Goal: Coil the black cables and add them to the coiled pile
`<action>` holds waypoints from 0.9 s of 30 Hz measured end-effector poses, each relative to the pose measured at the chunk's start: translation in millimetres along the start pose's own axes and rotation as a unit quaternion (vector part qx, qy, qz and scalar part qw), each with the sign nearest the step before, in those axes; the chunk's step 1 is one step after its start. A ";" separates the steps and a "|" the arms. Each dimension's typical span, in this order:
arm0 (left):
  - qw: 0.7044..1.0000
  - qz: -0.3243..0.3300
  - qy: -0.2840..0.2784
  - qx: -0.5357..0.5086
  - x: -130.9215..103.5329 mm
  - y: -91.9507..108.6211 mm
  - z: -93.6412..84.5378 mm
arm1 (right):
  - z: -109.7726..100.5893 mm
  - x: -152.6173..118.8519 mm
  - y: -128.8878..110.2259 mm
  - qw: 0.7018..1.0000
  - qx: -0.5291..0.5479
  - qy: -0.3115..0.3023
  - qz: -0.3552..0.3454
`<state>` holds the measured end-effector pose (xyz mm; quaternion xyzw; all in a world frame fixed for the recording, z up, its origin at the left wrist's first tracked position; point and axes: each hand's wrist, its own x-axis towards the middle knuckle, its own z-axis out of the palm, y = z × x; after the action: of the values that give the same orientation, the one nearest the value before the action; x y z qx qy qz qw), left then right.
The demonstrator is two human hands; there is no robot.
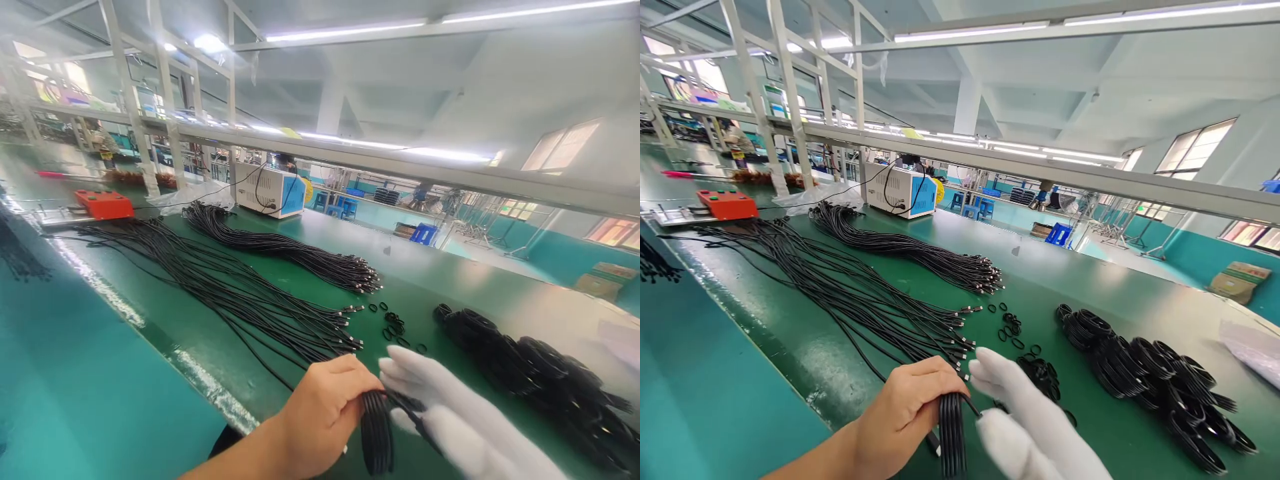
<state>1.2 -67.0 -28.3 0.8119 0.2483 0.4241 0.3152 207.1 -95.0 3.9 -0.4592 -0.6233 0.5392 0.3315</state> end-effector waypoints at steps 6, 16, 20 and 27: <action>0.997 -0.069 -0.021 -0.030 2.4 -2.0 -2.5 | 23.2 22.5 14.4 0.998 0.043 -0.055 0.002; 0.979 -0.202 0.009 0.027 16.0 -3.8 -0.8 | 38.2 47.5 34.7 0.966 0.239 -0.097 0.033; 0.965 -0.256 0.008 0.059 21.2 -11.4 2.2 | 32.0 50.3 46.8 0.940 0.311 -0.141 0.010; 0.928 -0.366 0.013 -0.074 22.6 -28.0 10.2 | 37.9 55.8 57.9 0.927 0.344 -0.147 -0.004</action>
<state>17.8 -36.0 -41.1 0.6337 0.4998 0.3068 0.5044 165.1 -57.3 -64.7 -0.2300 -0.4434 0.7803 0.3763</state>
